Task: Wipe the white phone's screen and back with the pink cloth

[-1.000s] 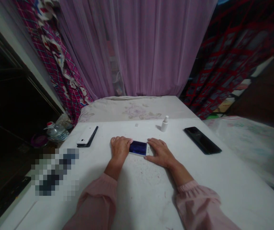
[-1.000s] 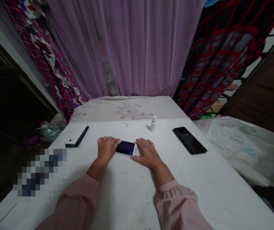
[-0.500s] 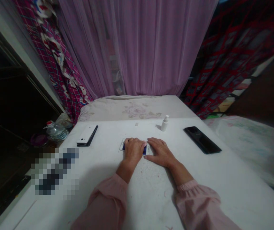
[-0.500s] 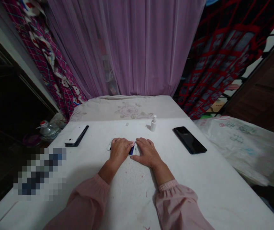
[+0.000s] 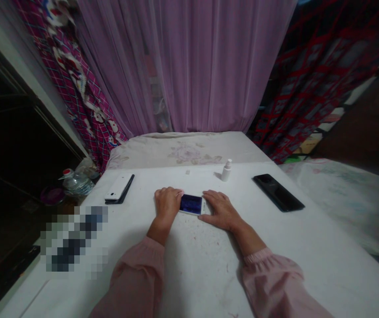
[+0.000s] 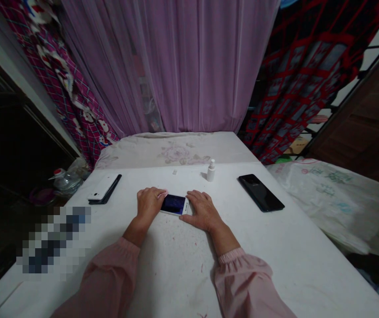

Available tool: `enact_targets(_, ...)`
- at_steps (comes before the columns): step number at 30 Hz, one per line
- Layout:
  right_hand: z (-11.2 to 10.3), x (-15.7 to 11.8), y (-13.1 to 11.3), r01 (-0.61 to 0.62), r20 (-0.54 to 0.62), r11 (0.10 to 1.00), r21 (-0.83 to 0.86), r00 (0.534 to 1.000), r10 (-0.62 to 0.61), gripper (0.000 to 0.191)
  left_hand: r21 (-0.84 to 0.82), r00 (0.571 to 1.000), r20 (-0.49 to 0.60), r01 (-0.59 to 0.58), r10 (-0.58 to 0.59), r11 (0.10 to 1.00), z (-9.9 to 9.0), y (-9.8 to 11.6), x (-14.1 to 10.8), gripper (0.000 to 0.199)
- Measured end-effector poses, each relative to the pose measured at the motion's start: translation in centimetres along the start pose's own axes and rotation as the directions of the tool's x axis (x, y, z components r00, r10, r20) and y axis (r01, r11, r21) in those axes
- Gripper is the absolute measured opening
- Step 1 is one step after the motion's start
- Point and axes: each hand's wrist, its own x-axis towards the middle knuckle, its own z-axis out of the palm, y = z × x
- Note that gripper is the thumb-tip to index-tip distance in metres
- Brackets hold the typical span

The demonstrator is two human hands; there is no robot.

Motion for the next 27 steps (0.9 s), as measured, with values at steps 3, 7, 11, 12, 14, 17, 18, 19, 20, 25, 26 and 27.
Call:
enact_targets(3, 0.0, -0.1, 0.0, 0.001, 0.003, 1.000, -0.002, 1.000, -0.001, 0.074, -0.050, 0.995, 0.041, -0.085, 0.087, 0.995, 0.8, 2.6, -0.2, 0.020)
enact_targets(7, 0.1, 0.0, 0.1, 0.010, -0.002, 1.000, 0.008, 1.000, -0.010, 0.073, -0.097, 0.982, 0.081, -0.165, 0.173, 0.981, 1.2, 5.0, -1.0, 0.020)
enact_targets(11, 0.2, 0.2, 0.7, 0.029, 0.016, 0.999, 0.030, 0.999, -0.029, 0.075, -0.134, 0.972, 0.100, -0.197, 0.211, 0.971, 1.0, 5.3, -1.7, 0.020)
enact_targets(12, 0.3, 0.2, 0.9, 0.034, 0.023, 0.999, 0.034, 0.999, -0.034, 0.076, -0.140, 0.971, 0.103, -0.202, 0.218, 0.969, 0.9, 5.2, -1.8, 0.020)
enact_targets(14, 0.3, 0.2, 1.2, 0.041, 0.029, 0.998, 0.039, 0.999, -0.042, 0.075, -0.156, 0.963, 0.118, -0.224, 0.243, 0.962, 0.6, 5.1, -1.9, 0.019)
enact_targets(17, 0.4, 0.2, 1.4, 0.055, 0.011, 0.998, 0.043, 0.998, -0.056, 0.073, -0.187, 0.942, 0.147, -0.274, 0.303, 0.943, 0.2, 4.7, -2.1, 0.017)
enact_targets(18, 0.4, 0.1, 1.4, 0.060, 0.003, 0.997, 0.044, 0.998, -0.060, 0.073, -0.193, 0.934, 0.154, -0.292, 0.322, 0.937, 0.1, 4.5, -2.3, 0.016)
enact_targets(19, 0.5, 0.1, 1.3, 0.063, -0.002, 0.997, 0.044, 0.998, -0.063, 0.072, -0.195, 0.926, 0.158, -0.310, 0.342, 0.930, 0.0, 4.2, -2.6, 0.016)
enact_targets(20, 0.5, 0.1, 1.3, 0.062, -0.005, 0.997, 0.045, 0.998, -0.062, 0.072, -0.194, 0.919, 0.160, -0.329, 0.361, 0.924, -0.1, 3.9, -2.8, 0.016)
enact_targets(25, 0.4, 0.1, 1.1, 0.040, 0.007, 0.998, 0.043, 0.999, -0.041, 0.076, -0.183, 0.906, 0.142, -0.371, 0.398, 0.911, -0.7, 1.1, -4.1, 0.017)
enact_targets(26, 0.4, 0.1, 1.0, 0.039, 0.008, 0.998, 0.042, 0.999, -0.039, 0.076, -0.177, 0.914, 0.136, -0.357, 0.382, 0.917, -0.9, 0.4, -4.1, 0.017)
enact_targets(27, 0.3, 0.1, 1.0, 0.037, 0.008, 0.998, 0.042, 0.999, -0.038, 0.076, -0.165, 0.923, 0.130, -0.339, 0.361, 0.926, -1.1, -0.3, -4.1, 0.017)
